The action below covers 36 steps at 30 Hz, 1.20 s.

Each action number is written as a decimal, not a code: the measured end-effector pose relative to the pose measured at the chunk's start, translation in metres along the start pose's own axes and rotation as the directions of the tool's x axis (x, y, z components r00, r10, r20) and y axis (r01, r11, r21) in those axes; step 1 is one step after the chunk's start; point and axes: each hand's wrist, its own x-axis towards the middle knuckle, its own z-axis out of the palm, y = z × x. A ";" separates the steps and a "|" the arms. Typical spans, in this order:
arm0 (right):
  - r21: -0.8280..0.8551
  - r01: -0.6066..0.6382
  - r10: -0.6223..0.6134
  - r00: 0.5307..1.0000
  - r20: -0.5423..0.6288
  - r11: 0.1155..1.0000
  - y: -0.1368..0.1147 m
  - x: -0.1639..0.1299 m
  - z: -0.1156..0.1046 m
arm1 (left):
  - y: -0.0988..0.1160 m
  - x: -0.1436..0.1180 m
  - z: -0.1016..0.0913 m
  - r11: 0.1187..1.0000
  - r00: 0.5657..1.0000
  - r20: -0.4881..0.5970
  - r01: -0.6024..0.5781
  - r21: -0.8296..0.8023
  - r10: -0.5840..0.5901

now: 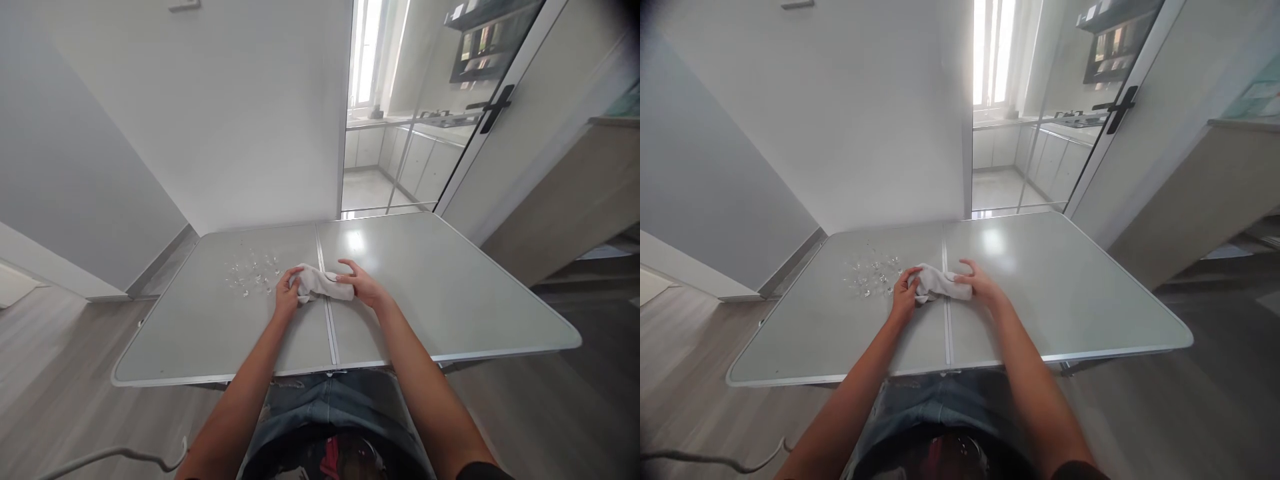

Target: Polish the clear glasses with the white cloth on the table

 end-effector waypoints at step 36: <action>0.049 -0.082 0.088 0.986 -0.141 0.995 -0.008 0.010 -0.037 | 0.003 -0.015 0.007 0.978 0.981 0.195 -0.035 0.208 -0.006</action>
